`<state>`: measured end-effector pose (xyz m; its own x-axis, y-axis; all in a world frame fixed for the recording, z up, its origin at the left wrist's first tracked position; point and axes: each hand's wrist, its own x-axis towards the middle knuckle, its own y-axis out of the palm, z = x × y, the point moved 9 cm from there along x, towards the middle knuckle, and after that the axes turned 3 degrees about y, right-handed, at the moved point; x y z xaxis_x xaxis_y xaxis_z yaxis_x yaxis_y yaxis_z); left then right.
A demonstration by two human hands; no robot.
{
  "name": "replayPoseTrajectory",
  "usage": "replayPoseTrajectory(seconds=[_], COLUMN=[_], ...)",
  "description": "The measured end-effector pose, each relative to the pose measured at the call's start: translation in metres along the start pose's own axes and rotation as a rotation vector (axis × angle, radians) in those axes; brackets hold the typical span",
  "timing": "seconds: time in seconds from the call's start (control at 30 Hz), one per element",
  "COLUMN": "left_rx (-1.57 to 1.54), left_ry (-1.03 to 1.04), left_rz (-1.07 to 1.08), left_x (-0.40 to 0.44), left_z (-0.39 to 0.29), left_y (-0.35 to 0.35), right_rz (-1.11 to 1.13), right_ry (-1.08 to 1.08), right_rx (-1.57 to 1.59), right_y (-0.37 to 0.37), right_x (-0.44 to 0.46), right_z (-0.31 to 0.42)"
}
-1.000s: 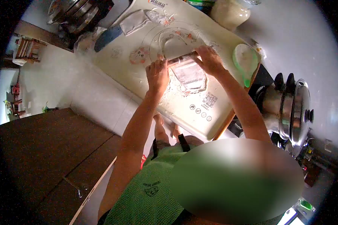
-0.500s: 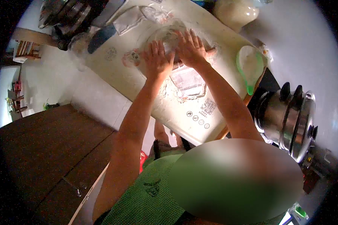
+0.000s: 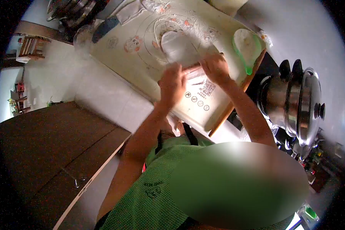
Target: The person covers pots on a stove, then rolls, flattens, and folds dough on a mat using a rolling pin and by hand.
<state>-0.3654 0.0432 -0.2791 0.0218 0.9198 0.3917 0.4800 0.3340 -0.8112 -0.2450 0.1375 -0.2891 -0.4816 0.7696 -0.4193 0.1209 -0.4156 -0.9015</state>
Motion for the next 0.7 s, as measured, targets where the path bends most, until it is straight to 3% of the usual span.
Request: replayPoseTrajectory(seconds=[0.03,0.1,0.13,0.2,0.23,0.3,0.53,0.63,0.7], left_rx=[0.011,0.237,0.237,0.363,0.359,0.376,0.247,0.215,0.188], left_ry=[-0.032,0.011,0.009,-0.08,-0.11,-0.111,-0.158,-0.05,0.027], left_rz=[0.028,-0.114,-0.112,0.111,0.037,0.11,0.268,0.226,0.182], left_x=[0.015,0.039,0.036,0.035,0.026,0.012,-0.043,-0.054,-0.052], left_z=[0.023,0.046,0.038,0.032,0.027,0.007,-0.054,-0.056,-0.045], left_y=[0.008,0.011,0.007,0.016,0.013,0.01,0.006,0.013,0.017], right_rz=[0.0,-0.668,-0.665,-0.677,-0.671,-0.604,-0.4,-0.307,-0.406], right_ry=[0.004,-0.125,-0.126,0.047,0.038,0.024,-0.08,-0.216,-0.276], right_rx=[0.004,0.236,0.237,0.1,0.103,0.045,0.025,0.021,-0.003], right_y=[0.004,-0.034,-0.023,-0.013,-0.015,-0.009,0.034,0.033,0.034], right_x=[0.02,0.04,0.041,0.047,0.045,0.02,-0.058,-0.083,-0.077], right_z=[0.001,0.002,0.011,0.012,0.014,0.011,-0.004,-0.006,-0.017])
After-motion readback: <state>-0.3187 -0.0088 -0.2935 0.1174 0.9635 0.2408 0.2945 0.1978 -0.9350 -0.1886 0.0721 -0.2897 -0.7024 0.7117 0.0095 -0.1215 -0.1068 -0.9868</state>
